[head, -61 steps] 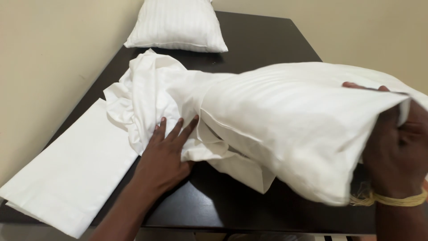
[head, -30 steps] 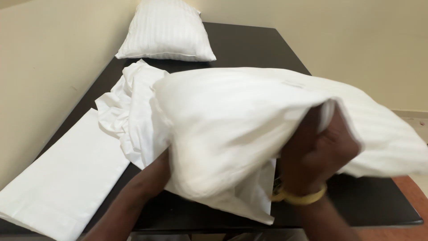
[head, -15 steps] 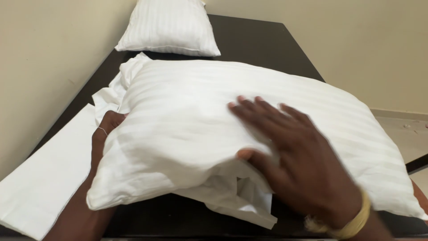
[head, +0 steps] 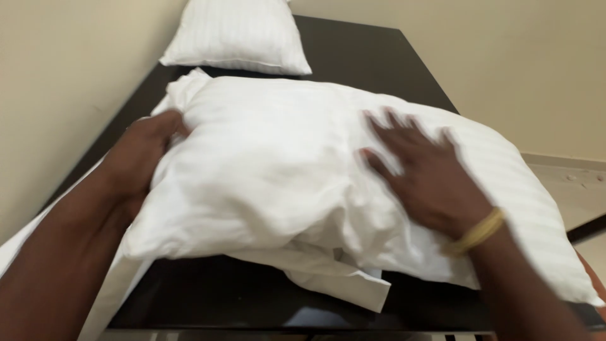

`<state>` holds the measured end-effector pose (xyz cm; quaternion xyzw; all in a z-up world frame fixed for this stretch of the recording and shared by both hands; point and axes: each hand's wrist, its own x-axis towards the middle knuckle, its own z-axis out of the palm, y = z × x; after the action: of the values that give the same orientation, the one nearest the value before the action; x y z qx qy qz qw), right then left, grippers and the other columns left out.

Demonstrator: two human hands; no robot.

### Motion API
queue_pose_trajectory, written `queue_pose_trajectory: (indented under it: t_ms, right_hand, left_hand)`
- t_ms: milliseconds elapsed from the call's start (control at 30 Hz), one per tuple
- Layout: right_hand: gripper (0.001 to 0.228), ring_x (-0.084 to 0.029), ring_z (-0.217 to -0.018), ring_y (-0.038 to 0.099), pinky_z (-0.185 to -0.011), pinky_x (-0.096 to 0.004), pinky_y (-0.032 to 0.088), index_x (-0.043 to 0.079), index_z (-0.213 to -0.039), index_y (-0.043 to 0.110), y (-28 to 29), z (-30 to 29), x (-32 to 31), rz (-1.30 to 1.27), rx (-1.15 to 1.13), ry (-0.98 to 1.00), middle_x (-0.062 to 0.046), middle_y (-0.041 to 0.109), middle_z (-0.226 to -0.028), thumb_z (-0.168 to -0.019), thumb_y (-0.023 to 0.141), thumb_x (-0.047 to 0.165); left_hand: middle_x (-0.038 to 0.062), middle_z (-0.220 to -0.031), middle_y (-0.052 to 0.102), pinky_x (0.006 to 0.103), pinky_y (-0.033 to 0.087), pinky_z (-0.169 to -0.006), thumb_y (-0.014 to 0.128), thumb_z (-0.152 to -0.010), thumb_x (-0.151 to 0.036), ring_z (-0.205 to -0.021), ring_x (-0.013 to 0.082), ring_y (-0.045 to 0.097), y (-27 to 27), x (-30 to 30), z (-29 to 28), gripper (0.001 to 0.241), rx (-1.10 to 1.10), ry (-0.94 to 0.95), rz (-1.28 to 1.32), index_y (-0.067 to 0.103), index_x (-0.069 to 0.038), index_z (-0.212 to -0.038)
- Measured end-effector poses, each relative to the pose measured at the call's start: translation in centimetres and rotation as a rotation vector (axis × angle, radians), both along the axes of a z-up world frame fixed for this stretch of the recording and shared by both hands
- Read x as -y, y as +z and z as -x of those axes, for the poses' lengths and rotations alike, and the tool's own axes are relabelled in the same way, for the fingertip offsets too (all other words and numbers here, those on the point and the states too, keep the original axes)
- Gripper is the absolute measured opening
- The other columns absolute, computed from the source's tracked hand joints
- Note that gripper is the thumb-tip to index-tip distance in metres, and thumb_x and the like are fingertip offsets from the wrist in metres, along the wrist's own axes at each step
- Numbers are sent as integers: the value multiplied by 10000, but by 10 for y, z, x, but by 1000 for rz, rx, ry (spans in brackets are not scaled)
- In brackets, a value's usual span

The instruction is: The person removes a white pillow from a white pillowcase on a dark table, then folds the empty pillowcase into a compact square. A second pillow remains on the table in the background.

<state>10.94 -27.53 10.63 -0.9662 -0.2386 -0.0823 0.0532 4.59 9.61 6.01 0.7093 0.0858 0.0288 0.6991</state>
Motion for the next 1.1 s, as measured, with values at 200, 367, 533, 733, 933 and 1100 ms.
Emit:
queue_pose_trajectory:
  t_ms: [200, 367, 533, 733, 933, 1100]
  right_hand:
    - [753, -446, -1556, 128, -1125, -705, 72, 260, -1627, 188, 6, 12, -67, -27, 104, 235, -44, 206, -1722, -979, 354, 607]
    - [816, -441, -1525, 124, -1121, -717, 69, 319, -1655, 189, 2, 14, -71, 27, 97, 217, -29, 200, -1724, -938, 409, 642]
    - [892, -474, -1530, 103, -1097, -776, 68, 297, -1639, 177, -15, 5, -76, 59, 191, 267, -45, 173, -1729, -891, 502, 657]
    - [960, -354, -1559, 53, -1180, -690, 55, 388, -1649, 147, 8, -42, -7, 94, 2, 28, -12, 92, -1713, -820, 360, 823]
    - [966, -326, -1564, 192, -1248, -619, 144, 376, -1625, 217, 11, -88, 85, 63, -262, -383, -43, 205, -1698, -798, 213, 875]
    - [792, -353, -1422, 429, -1184, -589, 277, 312, -1634, 301, 30, -77, 13, 17, -107, -98, -96, 349, -1646, -969, 167, 720]
  left_hand:
    - [219, -1542, 416, 574, 442, -1025, 595, -915, -659, -1316, 365, 482, 63, 44, 8, 909, -42, 85, -393, 334, -141, -1616]
    - [276, -1679, 184, 564, 397, -1156, 378, -912, -771, -1341, 446, 529, 65, 67, 0, 892, -248, -55, -1052, 130, -462, -1711]
    - [327, -1655, -9, 577, 200, -1190, 207, -942, -853, -1450, 476, 193, 41, 117, -35, 998, 0, -179, -1456, 86, -131, -1619]
    - [121, -1718, 25, 660, 207, -1170, 244, -813, -963, -1521, 497, 129, 65, 107, -25, 1112, -105, -145, -1518, 31, -277, -1662]
    - [171, -1680, 242, 657, 392, -1134, 259, -761, -994, -1443, 433, 452, 57, 56, -30, 1194, -352, -107, -1397, 79, -290, -1709]
    - [234, -1656, 216, 567, 291, -1181, 207, -890, -876, -1467, 467, 336, 61, 118, -89, 1073, 206, -77, -1505, 142, -109, -1638]
